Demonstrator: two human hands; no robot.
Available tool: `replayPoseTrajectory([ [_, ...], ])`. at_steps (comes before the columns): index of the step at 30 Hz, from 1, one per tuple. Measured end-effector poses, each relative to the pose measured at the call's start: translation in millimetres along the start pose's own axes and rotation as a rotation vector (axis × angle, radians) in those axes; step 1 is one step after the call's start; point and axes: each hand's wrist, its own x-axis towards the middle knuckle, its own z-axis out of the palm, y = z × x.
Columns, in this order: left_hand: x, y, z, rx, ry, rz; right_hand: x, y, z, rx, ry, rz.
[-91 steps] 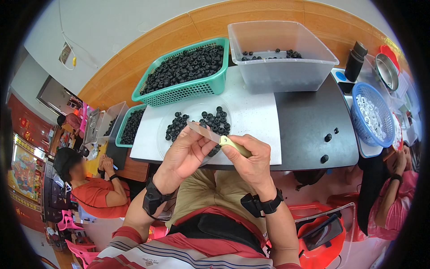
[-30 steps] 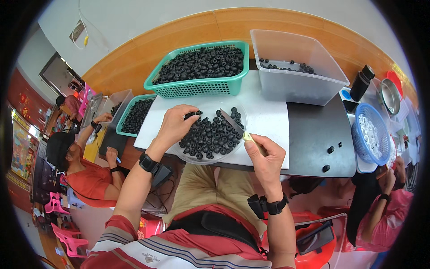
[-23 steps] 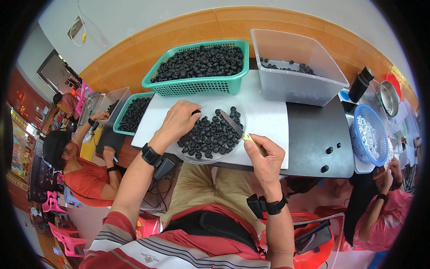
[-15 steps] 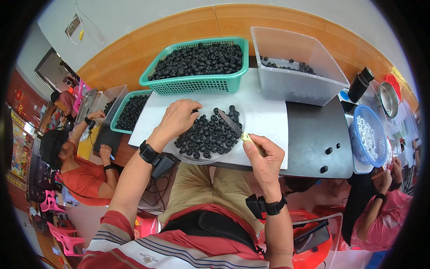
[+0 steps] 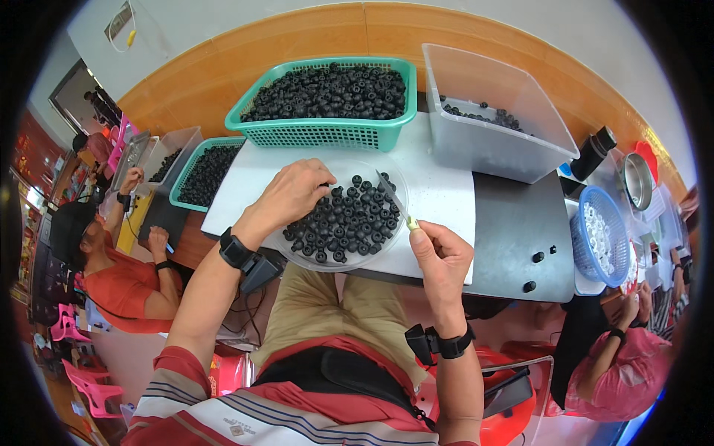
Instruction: The recorder is sorting and pitting small black olives using a small knife.
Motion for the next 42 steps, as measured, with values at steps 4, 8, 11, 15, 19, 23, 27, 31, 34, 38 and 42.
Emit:
replayPoseTrajectory([
  [4,-0.8,-4.2,2.6,-0.024,0.01,0.023,3.7,-4.3,2.1,-0.022,0.011,0.02],
  [8,-1.3,-2.5,-2.3,0.008,-0.015,0.036,7.9,-15.4,2.8,-0.038,0.014,0.026],
  [11,-1.5,-4.3,-2.4,-0.02,0.011,0.064,19.2,-17.9,2.4,-0.066,0.02,0.002],
  [15,-0.8,-3.3,-3.5,-0.145,0.038,0.085,37.6,-18.0,7.1,-0.099,0.015,0.0],
  [19,-0.4,4.6,-7.9,-0.275,0.071,0.026,49.2,-13.9,12.1,-0.098,-0.007,0.001],
  [23,0.4,8.0,-9.8,-0.54,0.033,-0.117,53.5,-7.4,17.7,-0.101,-0.035,0.007],
  [27,-2.7,9.0,-1.6,-0.878,0.063,-0.183,53.3,-5.7,19.7,-0.116,-0.058,0.004],
  [31,-2.3,21.2,-4.2,-1.046,0.022,-0.237,47.9,-11.1,21.8,-0.163,-0.076,0.013],
  [34,-3.9,28.4,-1.6,-1.27,0.057,-0.27,44.9,-13.4,23.3,-0.176,-0.088,0.012],
  [38,-9.1,40.4,-3.2,-1.448,0.063,-0.383,38.2,-7.3,22.0,-0.178,-0.11,0.002],
  [42,-11.9,45.4,-3.9,-1.67,0.088,-0.482,36.0,-6.5,21.2,-0.136,-0.113,-0.017],
])
